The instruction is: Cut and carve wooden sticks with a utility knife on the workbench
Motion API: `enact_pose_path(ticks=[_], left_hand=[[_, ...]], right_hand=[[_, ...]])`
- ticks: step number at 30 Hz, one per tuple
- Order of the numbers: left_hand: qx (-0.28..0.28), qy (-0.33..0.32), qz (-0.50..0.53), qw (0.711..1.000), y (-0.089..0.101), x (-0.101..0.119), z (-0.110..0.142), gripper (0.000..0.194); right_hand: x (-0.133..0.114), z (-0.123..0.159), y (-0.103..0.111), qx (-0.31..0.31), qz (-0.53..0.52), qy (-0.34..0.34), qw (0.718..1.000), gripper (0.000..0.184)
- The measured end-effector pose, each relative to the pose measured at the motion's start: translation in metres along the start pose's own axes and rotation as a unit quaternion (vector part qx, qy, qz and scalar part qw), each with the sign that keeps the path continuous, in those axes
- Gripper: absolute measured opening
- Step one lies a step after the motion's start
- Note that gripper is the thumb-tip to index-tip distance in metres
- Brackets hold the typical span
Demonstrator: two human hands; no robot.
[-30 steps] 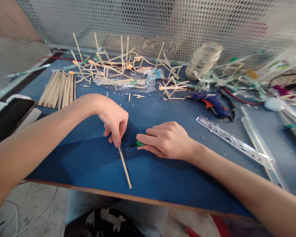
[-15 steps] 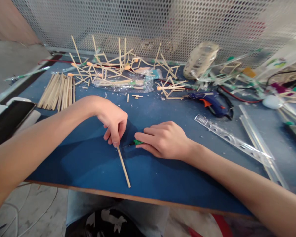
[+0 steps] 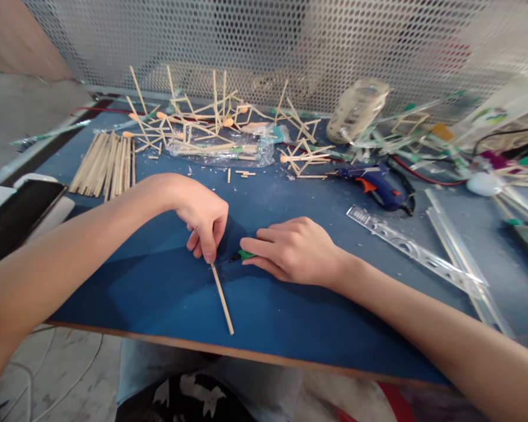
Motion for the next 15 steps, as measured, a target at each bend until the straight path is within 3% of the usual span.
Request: enact_pose_path(ticks=[8, 15], left_hand=[[0.002, -0.008, -0.004, 1.0, 0.0, 0.0, 0.0, 0.033], [0.021, -0.002, -0.018, 1.0, 0.001, 0.001, 0.0, 0.032]], right_hand=[[0.002, 0.001, 0.0, -0.005, -0.002, -0.012, 1.0, 0.028], [-0.014, 0.0, 0.006, -0.017, 0.03, -0.04, 0.999, 0.028]])
Point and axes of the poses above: each hand's wrist, its own z-axis away from the middle knuckle, its own y-axis out of the back of the hand, x = y × z, the point moved 7 cm from there along -z, towards the middle knuckle, and after that the axes turned 11 degrees about -y, right-handed, at the moved point
